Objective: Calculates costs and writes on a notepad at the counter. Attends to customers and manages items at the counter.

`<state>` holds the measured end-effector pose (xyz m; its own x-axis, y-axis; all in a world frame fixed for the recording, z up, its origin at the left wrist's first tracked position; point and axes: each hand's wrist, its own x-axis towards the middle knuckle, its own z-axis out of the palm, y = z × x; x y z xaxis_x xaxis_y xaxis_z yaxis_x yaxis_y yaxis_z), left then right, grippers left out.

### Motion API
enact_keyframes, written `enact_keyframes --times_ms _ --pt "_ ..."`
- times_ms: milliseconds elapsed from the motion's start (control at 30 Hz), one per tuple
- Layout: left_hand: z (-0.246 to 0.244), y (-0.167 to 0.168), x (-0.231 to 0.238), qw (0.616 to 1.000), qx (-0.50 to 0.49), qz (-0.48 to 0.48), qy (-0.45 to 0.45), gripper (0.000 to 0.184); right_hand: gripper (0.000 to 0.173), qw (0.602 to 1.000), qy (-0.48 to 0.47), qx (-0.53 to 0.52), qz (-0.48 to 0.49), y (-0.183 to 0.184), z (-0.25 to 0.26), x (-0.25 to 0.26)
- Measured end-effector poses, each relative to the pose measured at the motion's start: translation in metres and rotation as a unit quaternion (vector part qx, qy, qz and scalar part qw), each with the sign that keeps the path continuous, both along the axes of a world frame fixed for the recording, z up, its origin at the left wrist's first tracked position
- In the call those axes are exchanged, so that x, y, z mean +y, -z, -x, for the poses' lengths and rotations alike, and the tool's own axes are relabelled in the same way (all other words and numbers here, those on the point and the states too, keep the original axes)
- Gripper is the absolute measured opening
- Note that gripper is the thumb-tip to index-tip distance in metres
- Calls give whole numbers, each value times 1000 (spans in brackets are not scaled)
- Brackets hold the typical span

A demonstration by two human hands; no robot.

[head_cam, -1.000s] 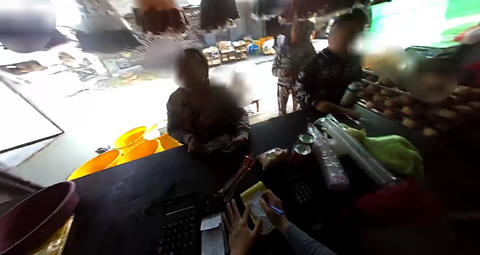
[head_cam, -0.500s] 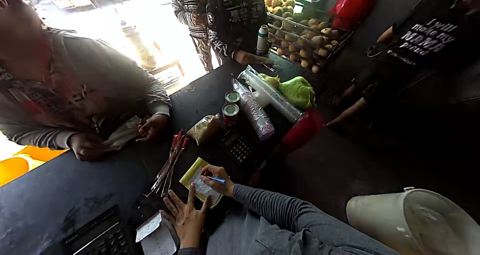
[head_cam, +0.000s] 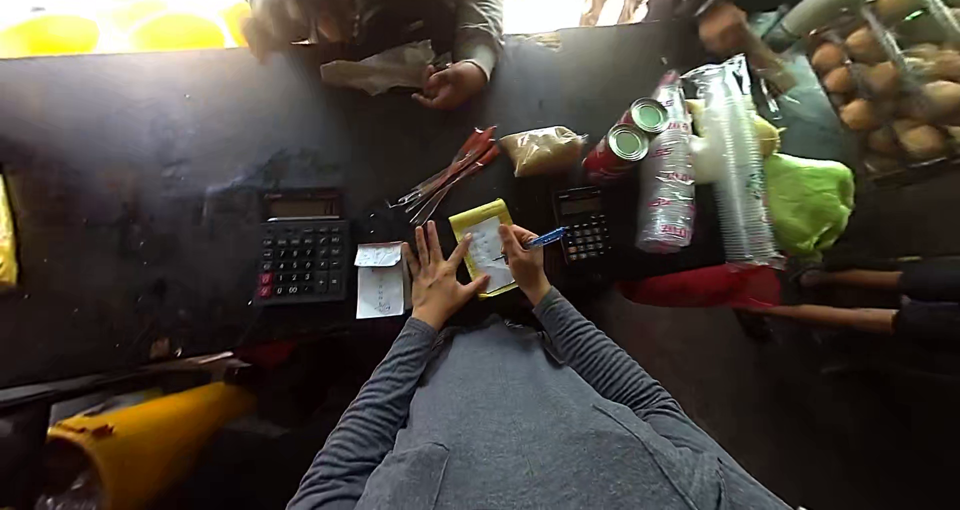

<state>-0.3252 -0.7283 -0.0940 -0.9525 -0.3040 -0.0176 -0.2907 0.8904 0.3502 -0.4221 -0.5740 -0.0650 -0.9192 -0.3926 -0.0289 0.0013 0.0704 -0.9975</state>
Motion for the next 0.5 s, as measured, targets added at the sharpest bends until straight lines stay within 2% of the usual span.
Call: enact_keyframes --times_ms 167,500 --pt "1 -1 1 1000 -14 0 -5 88 38 994 -36 81 -70 17 -4 -14" --pt "2 -3 1 999 -43 -2 0 89 31 986 -54 132 -84 24 -10 -23"
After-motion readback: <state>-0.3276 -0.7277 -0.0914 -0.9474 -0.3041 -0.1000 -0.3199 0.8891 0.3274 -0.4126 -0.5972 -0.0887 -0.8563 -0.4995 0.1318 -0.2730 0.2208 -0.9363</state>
